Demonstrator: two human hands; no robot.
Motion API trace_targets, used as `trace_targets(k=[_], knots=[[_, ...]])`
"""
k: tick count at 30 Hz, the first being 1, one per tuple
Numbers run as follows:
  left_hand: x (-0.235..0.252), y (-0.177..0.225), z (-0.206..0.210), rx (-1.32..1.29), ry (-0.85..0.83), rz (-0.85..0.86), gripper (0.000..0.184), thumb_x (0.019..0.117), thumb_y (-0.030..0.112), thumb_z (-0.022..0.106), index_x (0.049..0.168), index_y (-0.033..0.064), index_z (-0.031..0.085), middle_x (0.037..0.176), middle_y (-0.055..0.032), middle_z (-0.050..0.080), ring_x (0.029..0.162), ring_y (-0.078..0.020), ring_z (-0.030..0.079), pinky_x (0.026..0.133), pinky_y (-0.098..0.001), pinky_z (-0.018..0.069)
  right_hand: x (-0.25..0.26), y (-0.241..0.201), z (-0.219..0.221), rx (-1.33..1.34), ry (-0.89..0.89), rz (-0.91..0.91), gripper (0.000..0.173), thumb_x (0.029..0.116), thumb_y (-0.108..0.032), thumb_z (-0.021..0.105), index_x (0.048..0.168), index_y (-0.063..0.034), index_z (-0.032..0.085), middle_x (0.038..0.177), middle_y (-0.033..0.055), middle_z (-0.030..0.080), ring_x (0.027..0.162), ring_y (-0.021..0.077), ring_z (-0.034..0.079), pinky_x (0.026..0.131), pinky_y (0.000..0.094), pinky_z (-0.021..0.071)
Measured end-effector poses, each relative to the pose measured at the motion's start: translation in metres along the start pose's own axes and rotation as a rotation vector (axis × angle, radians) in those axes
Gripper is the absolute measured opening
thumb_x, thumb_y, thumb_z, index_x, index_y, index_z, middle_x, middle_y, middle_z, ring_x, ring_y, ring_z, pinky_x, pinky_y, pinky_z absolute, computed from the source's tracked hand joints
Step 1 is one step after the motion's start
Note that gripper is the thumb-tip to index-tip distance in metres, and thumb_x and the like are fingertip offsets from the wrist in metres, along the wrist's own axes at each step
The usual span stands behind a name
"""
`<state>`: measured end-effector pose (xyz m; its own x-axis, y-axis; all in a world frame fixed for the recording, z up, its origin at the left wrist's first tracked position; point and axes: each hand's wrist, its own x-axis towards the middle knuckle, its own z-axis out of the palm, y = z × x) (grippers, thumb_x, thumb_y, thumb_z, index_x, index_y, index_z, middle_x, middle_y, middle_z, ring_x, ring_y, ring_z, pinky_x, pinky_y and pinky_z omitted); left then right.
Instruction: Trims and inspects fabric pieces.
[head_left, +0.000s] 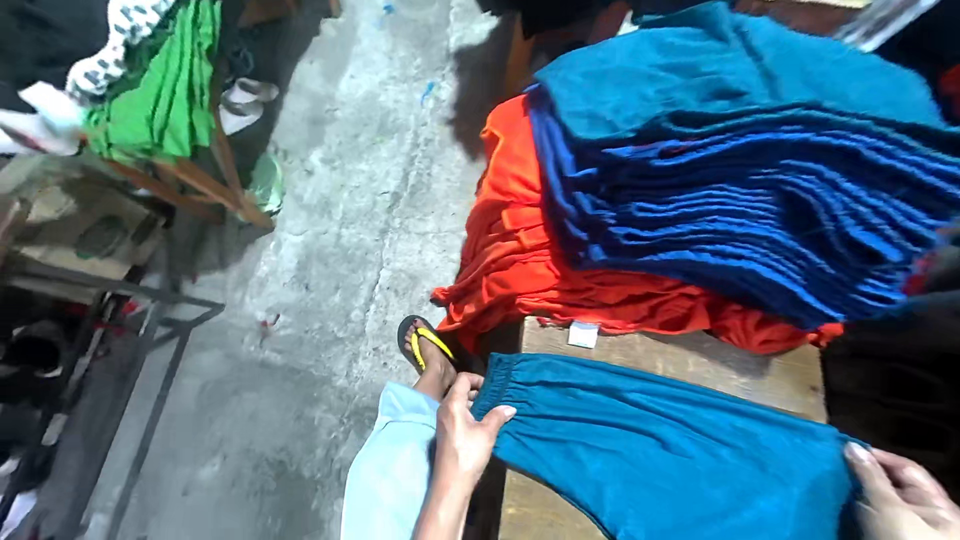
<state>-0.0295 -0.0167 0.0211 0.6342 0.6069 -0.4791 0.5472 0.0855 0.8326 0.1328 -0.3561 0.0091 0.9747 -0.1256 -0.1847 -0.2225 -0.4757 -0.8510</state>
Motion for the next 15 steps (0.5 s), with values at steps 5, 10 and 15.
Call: trace_targets(k=[5, 10, 15], knots=[[-0.012, 0.012, 0.004, 0.127, 0.053, 0.099, 0.041, 0.0835, 0.016, 0.081, 0.117, -0.0034, 0.066, 0.114, -0.0180, 0.068, 0.104, -0.0233, 0.067, 0.093, -0.0384, 0.0537, -0.001, -0.003, 0.003, -0.056, 0.010, 0.017, 0.014, 0.1050, -0.011, 0.047, 0.106, 0.0019, 0.052, 0.088, -0.0112, 0.049, 0.077, -0.0140, 0.050, 0.075, 0.0099, 0.0467], [-0.011, 0.014, 0.002, 0.063, 0.015, 0.114, 0.047, 0.0850, 0.024, 0.078, 0.120, -0.0045, 0.066, 0.115, -0.0182, 0.068, 0.106, -0.0224, 0.065, 0.095, -0.0371, 0.0513, -0.001, -0.001, 0.003, -0.046, 0.024, -0.001, 0.009, 0.1041, -0.011, 0.049, 0.102, -0.0034, 0.053, 0.084, -0.0150, 0.052, 0.074, -0.0142, 0.052, 0.073, 0.0096, 0.0487], [-0.003, -0.001, 0.007, -0.039, 0.043, 0.173, 0.047, 0.0928, 0.039, 0.068, 0.121, 0.0019, 0.069, 0.108, -0.0105, 0.068, 0.100, -0.0161, 0.065, 0.092, -0.0347, 0.0519, -0.001, 0.004, 0.003, -0.033, 0.043, -0.003, 0.010, 0.1044, -0.012, 0.049, 0.100, -0.0052, 0.054, 0.081, -0.0155, 0.053, 0.072, -0.0141, 0.053, 0.071, 0.0094, 0.0494]])
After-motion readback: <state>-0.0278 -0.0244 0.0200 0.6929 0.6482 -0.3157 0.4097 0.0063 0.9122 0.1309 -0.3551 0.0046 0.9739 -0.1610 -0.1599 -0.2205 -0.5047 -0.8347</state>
